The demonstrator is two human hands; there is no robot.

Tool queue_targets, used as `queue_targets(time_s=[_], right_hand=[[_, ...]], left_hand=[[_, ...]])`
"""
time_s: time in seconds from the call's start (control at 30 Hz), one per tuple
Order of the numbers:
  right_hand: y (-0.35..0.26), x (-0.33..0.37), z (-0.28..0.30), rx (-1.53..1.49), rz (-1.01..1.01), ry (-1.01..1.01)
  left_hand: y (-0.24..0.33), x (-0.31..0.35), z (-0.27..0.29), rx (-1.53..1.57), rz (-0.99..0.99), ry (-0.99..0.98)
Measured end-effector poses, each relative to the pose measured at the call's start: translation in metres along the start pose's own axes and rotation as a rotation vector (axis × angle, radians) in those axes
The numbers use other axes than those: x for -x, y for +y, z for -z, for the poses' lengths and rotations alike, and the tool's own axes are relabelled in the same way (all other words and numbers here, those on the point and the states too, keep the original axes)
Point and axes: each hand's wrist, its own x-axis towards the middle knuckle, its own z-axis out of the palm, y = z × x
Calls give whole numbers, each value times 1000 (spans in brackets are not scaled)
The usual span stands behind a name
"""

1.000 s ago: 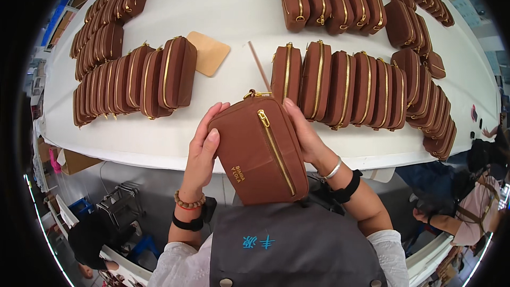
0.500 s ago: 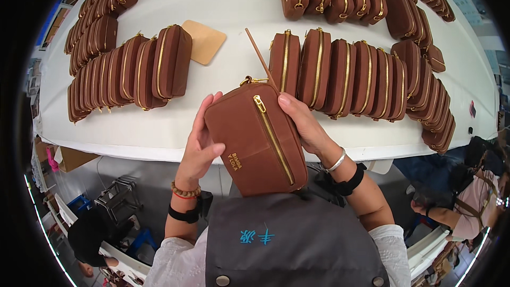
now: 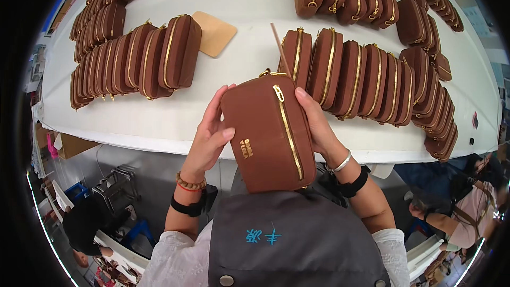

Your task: The person picks up brown zippered pouches from a white table one by one. They use a thin wooden stick to probe the zipper area of each pouch and then place the pouch back into a row. The process is repeated for multiple pouches in a repetitive sequence.

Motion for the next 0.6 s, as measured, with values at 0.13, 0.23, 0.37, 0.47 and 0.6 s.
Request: queue_targets(time_s=[0.13,0.23,0.37,0.47,0.6], right_hand=[[-6,-2,-7,-63,-33,47],[-7,-5,-5,-87,6,32],[-18,-4,-6,-117,105,82],[-17,-9,-5,-104,181,134],[-19,-7,-7,-18,222,151]], left_hand=[[-11,-7,-7,-28,23,163],[-4,0,-11,-52,37,20],[9,14,-22,-90,5,-146],[7,16,-23,-55,44,-128],[3,17,-18,-48,40,-143]])
